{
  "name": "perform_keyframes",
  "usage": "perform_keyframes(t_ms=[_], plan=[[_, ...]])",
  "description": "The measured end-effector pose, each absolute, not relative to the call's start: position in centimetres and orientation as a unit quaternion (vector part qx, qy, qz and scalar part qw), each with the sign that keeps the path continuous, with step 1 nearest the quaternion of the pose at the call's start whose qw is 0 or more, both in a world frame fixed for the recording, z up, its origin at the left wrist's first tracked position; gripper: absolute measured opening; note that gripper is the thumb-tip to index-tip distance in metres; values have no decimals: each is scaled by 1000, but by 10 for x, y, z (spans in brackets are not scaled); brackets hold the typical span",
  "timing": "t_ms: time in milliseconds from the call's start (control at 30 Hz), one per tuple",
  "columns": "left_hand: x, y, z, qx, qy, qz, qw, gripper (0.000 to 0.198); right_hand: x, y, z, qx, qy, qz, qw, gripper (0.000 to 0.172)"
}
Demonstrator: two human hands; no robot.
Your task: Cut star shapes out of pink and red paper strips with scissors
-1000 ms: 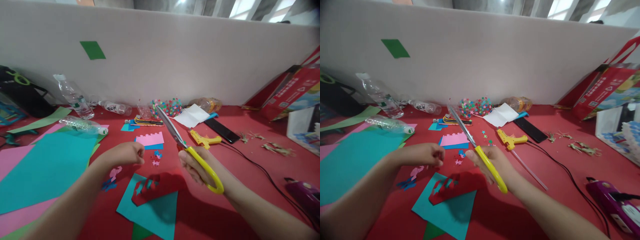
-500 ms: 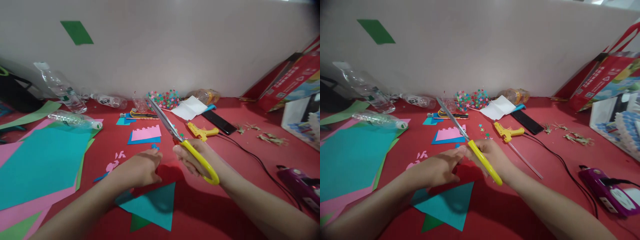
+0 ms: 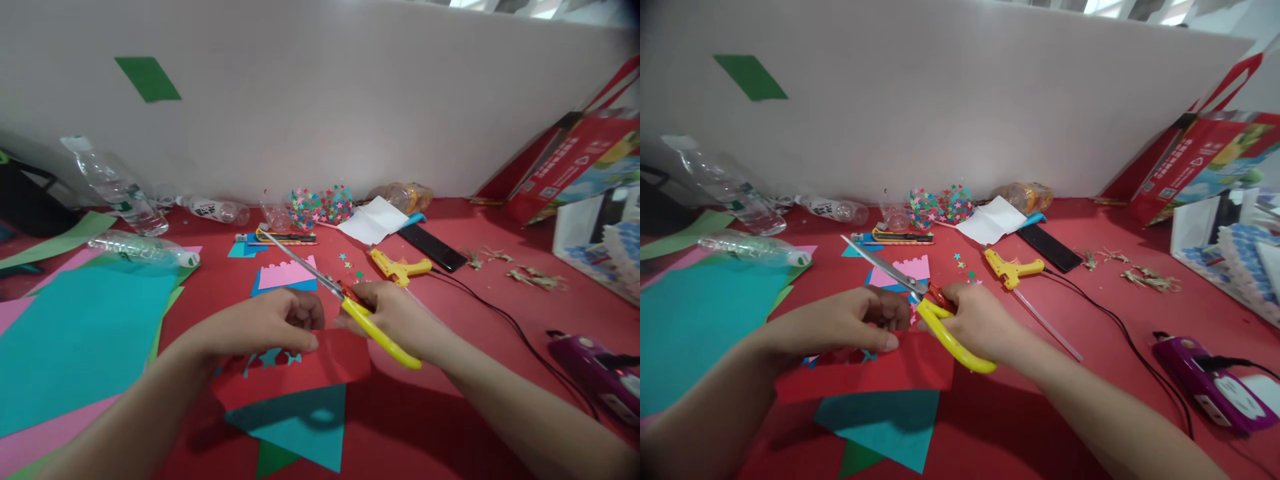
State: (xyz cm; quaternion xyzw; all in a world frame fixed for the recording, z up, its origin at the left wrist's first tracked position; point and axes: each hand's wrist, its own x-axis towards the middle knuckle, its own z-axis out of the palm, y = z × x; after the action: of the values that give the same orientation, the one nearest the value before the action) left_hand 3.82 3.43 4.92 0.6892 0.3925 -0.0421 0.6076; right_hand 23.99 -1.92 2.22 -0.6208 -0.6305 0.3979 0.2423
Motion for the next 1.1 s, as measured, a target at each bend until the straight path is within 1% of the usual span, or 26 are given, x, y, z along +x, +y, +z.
perform_keyframes(t_ms=[67,133,233,300,433,533,600,633,700,767,833,867,933,1100], plan=[[33,36,51,689,401,-27,603,7,242,-21,21,-595,-642,428,224,32],[29,38,48,693,393,-8,604,8,245,-24,20,-552,-640,489,219,28],[30,38,46,691,364,-16,624,6,246,-28,22,-508,-608,572,214,23],[32,35,47,681,358,-26,638,6,245,-30,24,-499,-594,595,212,21],[35,33,48,651,376,1,660,7,239,-31,28,-487,-605,592,215,19],[35,46,40,633,373,79,674,13,235,-33,29,-498,-581,588,264,18],[35,60,30,590,378,172,692,19,234,-34,30,-533,-536,570,322,14],[34,65,26,563,386,227,695,17,233,-34,30,-552,-509,557,355,13],[32,69,18,506,414,335,679,13,233,-34,29,-572,-467,532,415,17],[33,64,17,499,436,326,674,5,232,-33,26,-563,-460,508,462,23],[37,52,20,523,374,264,719,18,231,-32,22,-554,-469,487,486,26],[40,45,23,530,339,258,733,23,230,-32,19,-552,-471,481,491,26],[47,33,30,545,321,275,724,22,228,-32,15,-554,-473,478,491,28],[54,27,43,542,392,311,676,14,229,-35,14,-520,-525,497,454,31]])
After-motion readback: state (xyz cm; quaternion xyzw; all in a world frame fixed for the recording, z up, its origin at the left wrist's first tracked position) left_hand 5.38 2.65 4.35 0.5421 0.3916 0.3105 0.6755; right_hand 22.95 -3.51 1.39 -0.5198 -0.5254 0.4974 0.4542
